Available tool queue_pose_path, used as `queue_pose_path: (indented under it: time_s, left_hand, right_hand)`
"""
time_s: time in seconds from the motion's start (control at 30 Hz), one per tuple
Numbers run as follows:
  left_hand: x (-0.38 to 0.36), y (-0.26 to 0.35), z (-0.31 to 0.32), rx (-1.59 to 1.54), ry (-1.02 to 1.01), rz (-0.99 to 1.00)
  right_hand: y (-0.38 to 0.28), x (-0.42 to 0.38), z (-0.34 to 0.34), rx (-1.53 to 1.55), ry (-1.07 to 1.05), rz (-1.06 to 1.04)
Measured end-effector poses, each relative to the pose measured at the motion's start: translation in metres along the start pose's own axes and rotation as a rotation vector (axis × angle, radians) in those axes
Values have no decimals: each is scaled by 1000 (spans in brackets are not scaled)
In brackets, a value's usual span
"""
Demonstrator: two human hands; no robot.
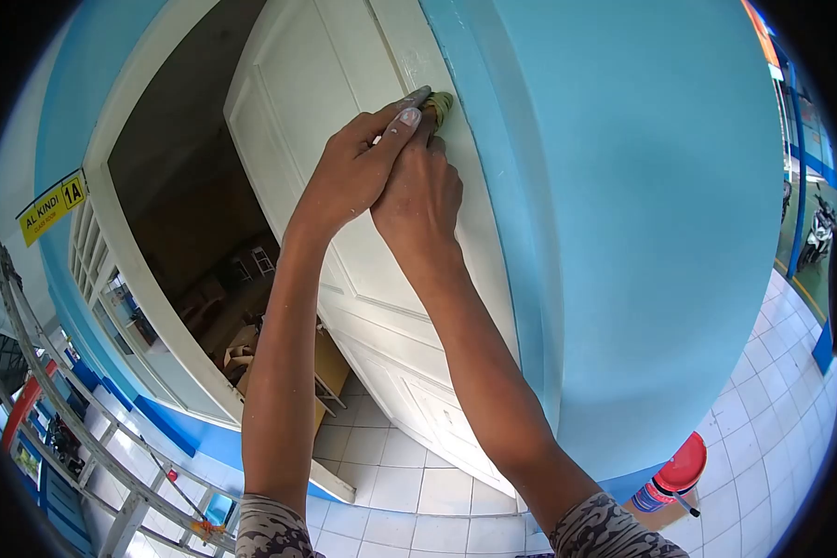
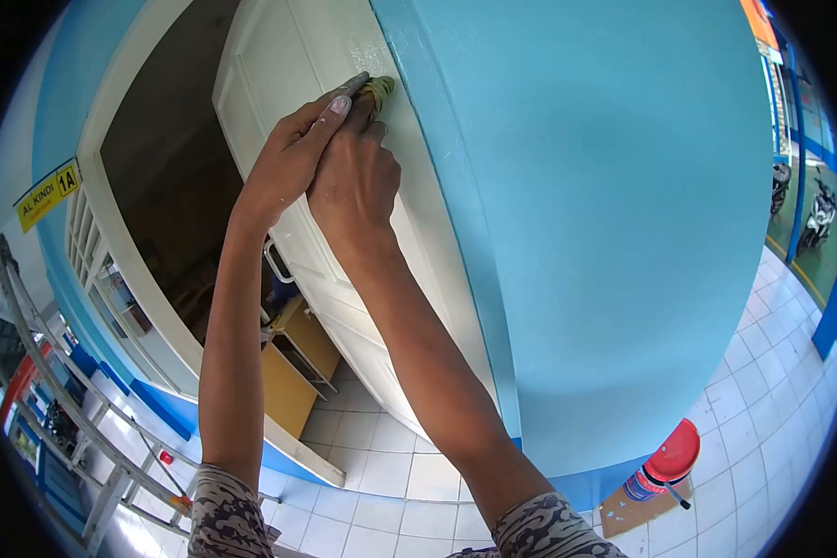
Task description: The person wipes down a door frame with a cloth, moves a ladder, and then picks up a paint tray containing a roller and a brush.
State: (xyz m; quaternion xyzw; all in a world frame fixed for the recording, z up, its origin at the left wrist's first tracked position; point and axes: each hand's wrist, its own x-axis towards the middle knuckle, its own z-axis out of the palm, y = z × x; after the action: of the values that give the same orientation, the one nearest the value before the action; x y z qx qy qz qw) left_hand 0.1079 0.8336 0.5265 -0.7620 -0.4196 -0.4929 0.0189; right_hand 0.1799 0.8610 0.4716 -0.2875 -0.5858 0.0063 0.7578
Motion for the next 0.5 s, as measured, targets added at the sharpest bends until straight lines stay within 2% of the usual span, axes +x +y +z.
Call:
queue_pose_path:
  time_s: [0.3,0.5]
  left_hand:
    - [-2,-9,9,78,-132,-54]
    - [-21,-29,24,-42,-192,-84]
  right_hand:
    - [20,-21,3,-94,-8,-11]
    - [33,-50,0,-214,-1,-35]
